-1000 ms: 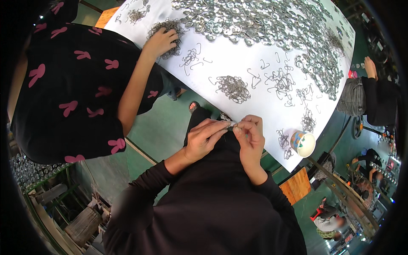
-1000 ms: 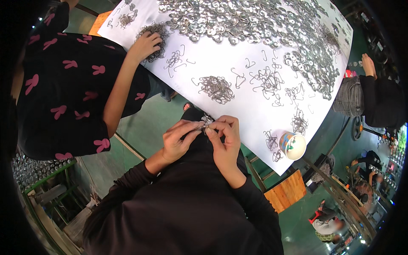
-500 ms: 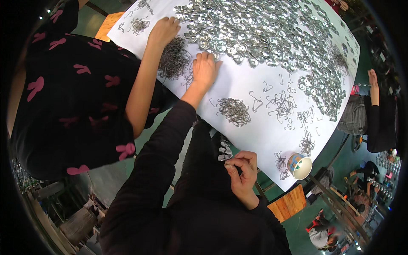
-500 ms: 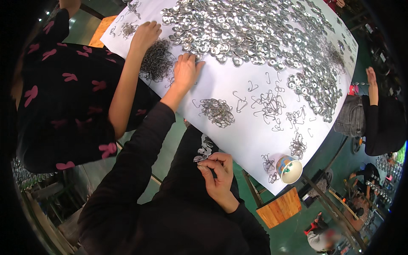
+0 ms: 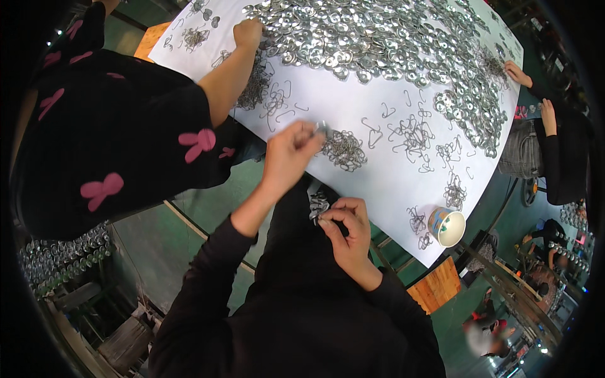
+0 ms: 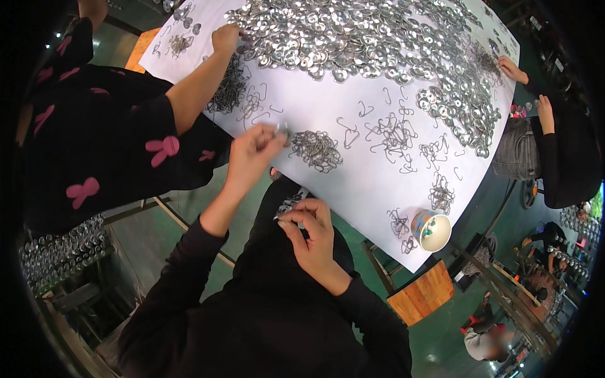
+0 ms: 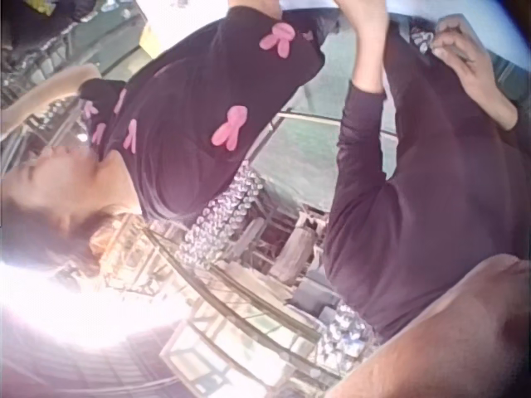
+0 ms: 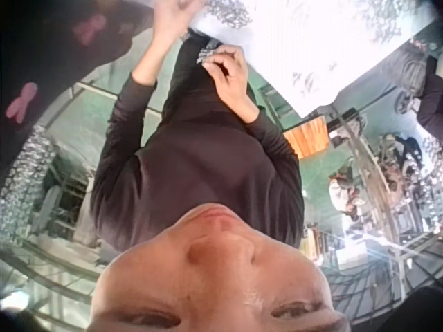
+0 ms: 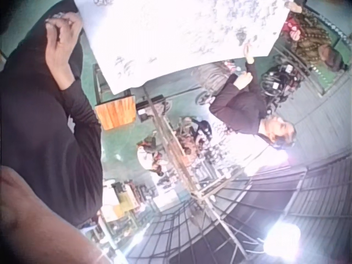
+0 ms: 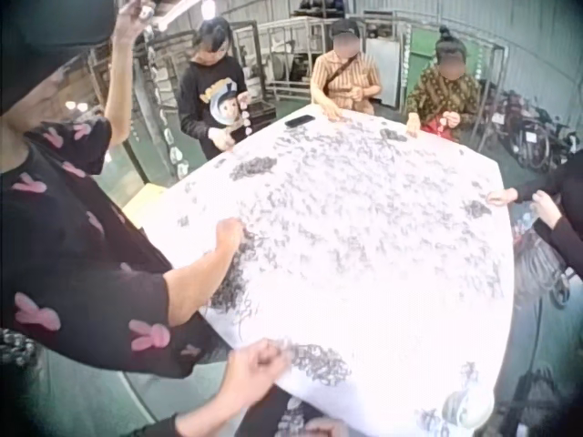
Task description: The person picks small metal hooks and circular metal pieces from a table and links them together by hand. The person repeatedly forms short chains and hangs them on a nearby metal rack. The person continues this process throughout the clip.
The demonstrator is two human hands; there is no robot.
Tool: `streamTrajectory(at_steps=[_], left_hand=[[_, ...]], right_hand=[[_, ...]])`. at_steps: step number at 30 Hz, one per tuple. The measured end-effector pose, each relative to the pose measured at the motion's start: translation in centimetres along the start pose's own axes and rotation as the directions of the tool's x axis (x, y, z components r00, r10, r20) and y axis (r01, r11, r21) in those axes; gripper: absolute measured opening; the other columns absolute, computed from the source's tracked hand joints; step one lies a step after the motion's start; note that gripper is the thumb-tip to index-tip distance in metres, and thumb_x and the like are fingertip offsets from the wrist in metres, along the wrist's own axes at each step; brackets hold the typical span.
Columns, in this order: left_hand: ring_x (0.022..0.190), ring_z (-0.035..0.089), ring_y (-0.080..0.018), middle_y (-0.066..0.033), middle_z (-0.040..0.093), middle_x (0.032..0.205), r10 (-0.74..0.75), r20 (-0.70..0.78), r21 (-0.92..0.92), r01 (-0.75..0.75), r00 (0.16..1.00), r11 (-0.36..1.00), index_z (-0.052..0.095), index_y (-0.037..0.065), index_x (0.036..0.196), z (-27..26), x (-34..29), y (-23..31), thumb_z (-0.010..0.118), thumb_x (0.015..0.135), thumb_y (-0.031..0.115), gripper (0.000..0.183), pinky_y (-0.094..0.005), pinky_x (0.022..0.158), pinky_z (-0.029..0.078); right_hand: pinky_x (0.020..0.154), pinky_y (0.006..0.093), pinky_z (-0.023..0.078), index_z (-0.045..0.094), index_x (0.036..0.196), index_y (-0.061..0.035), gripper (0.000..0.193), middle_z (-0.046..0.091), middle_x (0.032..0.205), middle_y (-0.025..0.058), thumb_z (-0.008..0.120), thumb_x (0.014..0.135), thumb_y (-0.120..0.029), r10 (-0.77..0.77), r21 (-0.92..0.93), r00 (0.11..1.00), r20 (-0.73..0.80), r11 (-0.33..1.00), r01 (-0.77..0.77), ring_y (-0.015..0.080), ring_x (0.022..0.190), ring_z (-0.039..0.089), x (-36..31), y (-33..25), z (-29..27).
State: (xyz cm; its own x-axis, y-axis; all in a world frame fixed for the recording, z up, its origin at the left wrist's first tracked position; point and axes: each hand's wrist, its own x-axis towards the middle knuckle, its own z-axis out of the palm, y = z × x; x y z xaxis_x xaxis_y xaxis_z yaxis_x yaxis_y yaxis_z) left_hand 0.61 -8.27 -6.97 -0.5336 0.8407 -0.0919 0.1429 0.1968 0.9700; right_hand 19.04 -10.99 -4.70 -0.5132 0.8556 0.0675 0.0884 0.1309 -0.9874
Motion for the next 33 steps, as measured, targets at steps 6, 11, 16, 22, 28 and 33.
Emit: streamTrajectory(at_steps=[6, 11, 16, 22, 28, 33], left_hand=[[0.071, 0.057, -0.007, -0.0038, 0.064, 0.09, -0.089, 0.094, -0.146, 0.102, 0.992, 0.984, 0.066, -0.001, 0.095, -1.8, -9.1, 1.8, 0.064, 0.083, 0.002, 0.013, -0.0201, 0.062, 0.045], [0.079, 0.058, -0.012, -0.0066, 0.063, 0.09, -0.042, 0.06, -0.094, 0.047, 0.997, 0.994, 0.066, -0.002, 0.094, -3.0, -10.9, 2.9, 0.064, 0.082, 0.001, 0.012, -0.0231, 0.071, 0.046], [0.078, 0.059, -0.0134, -0.008, 0.063, 0.09, 0.053, -0.006, -0.01, -0.053, 0.999, 0.999, 0.066, -0.003, 0.092, -3.3, -11.2, 3.5, 0.065, 0.08, -0.002, 0.013, -0.0241, 0.07, 0.047], [0.076, 0.06, -0.0141, -0.0092, 0.064, 0.09, 0.123, -0.057, 0.077, -0.119, 0.991, 0.99, 0.065, -0.003, 0.091, -3.2, -11.4, 2.8, 0.066, 0.078, -0.004, 0.014, -0.0245, 0.068, 0.047], [0.074, 0.06, -0.0136, -0.0092, 0.064, 0.088, 0.11, -0.084, 0.087, -0.103, 0.99, 0.991, 0.065, -0.004, 0.09, -3.3, -11.8, 2.1, 0.067, 0.077, -0.004, 0.013, -0.0243, 0.066, 0.047], [0.072, 0.061, -0.0149, -0.0086, 0.065, 0.085, 0.099, -0.074, 0.135, -0.088, 0.992, 0.987, 0.066, -0.002, 0.089, -3.1, -11.8, 2.7, 0.068, 0.076, -0.003, 0.014, -0.0247, 0.065, 0.047]], right_hand=[[0.074, 0.0282, 0.041, 0.064, 0.085, -0.0033, 0.01, 0.048, 0.094, 0.0059, 0.069, 0.077, -0.006, -0.062, -0.037, 0.997, -0.045, 0.997, 0.06, 0.0182, 0.083, 0.049, 0.2, 0.0, 1.1], [0.076, 0.0285, 0.042, 0.064, 0.086, -0.0028, 0.009, 0.048, 0.094, 0.0059, 0.069, 0.078, -0.006, -0.042, -0.051, 0.999, -0.028, 0.998, 0.04, 0.0184, 0.084, 0.05, 0.0, 0.0, 1.9], [0.075, 0.0284, 0.042, 0.064, 0.086, -0.003, 0.009, 0.048, 0.094, 0.0056, 0.069, 0.078, -0.005, -0.047, -0.04, 0.999, -0.023, 0.998, 0.046, 0.0178, 0.084, 0.05, 0.1, -0.3, 2.4], [0.066, 0.0271, 0.042, 0.063, 0.089, -0.006, 0.013, 0.051, 0.093, 0.0045, 0.069, 0.077, -0.005, 0.011, -0.08, 1.0, 0.028, 0.997, -0.008, 0.016, 0.079, 0.053, 0.6, 0.3, 1.8], [0.056, 0.0261, 0.043, 0.062, 0.089, -0.0042, 0.008, 0.062, 0.081, 0.0056, 0.063, 0.084, -0.009, 0.101, -0.391, 0.993, -0.059, 0.913, -0.116, 0.015, 0.067, 0.059, 7.3, 5.2, -4.3], [0.066, 0.0387, 0.047, 0.065, 0.085, -0.013, 0.008, 0.059, 0.082, 0.0078, 0.062, 0.083, -0.02, -0.059, -0.755, 0.993, -0.103, 0.655, -0.04, 0.0249, 0.074, 0.06, 16.0, 13.3, -8.7]])
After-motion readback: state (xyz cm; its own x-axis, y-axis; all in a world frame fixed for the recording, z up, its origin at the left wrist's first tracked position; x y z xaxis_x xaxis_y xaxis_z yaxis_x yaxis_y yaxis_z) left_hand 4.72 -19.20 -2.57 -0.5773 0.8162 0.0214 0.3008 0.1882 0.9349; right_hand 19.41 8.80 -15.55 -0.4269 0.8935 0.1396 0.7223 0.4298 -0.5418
